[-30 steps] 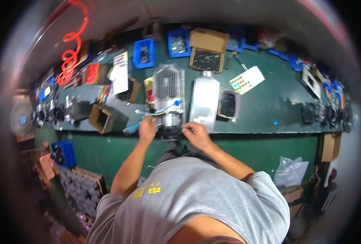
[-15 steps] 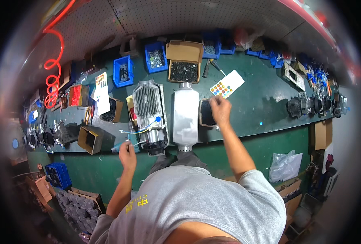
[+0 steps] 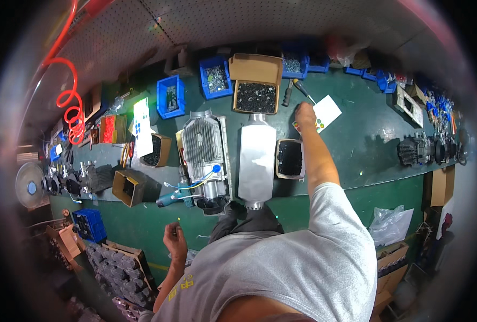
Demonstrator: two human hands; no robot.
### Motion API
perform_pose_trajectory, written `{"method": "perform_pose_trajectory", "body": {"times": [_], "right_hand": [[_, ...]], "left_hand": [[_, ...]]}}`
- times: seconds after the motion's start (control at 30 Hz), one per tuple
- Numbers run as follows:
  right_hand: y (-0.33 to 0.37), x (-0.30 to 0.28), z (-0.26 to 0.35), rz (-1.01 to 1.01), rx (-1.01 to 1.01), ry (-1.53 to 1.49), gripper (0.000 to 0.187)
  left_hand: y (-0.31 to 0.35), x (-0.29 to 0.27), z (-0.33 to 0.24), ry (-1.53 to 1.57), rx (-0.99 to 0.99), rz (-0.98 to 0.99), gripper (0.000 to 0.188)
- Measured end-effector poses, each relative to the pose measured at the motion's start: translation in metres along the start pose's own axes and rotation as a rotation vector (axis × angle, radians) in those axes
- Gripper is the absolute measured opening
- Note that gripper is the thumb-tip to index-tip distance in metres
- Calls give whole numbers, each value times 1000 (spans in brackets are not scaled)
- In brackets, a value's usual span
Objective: The person unpacks a silver metal casing and uses a cordless drill to fasten it. They then attach a motor assembly to the casing, connect wires, and secure a black plastic component using the drill. The person works at a green workbench in a workshop environment.
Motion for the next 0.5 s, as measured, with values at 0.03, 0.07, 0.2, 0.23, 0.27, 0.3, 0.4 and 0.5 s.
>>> {"method": "perform_pose_trajectory", "body": {"times": [0.03,0.07,0.2,0.23,0.27,0.3,0.4,0.5], "right_hand": [[-5,-2,0,28,-9,-62,16],[-7,-3,-1,56,-15,-125,15],[-9,-49,7,-72,-87,-306,12],[-14,-57,-3,-85,-55,-397,14],[-16,-67,-11,-112,-64,-399,14],[-18,-74,-11,-133,-80,-406,14],[-19,-94,-9,-175,-137,-417,17],[-14,-103,-10,-204,-104,-406,18]], "left_hand": [[4,0,3,0,-7,4,9],[8,0,6,0,-11,10,10],[13,0,14,-2,-41,19,9],[9,2,10,27,-30,31,9],[5,3,6,55,-20,43,9],[4,3,4,79,-15,48,9],[-3,6,4,59,-23,82,10],[-7,8,-3,44,-11,90,10]]}}
Point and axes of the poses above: each hand's wrist, its own y-axis away from the middle knuckle, its own x-axis out of the palm, z = x × y, the point moved 8 cm from there along -y, towards the middle knuckle, and after that the axes turned 15 degrees about -y, right-handed, at the moved point
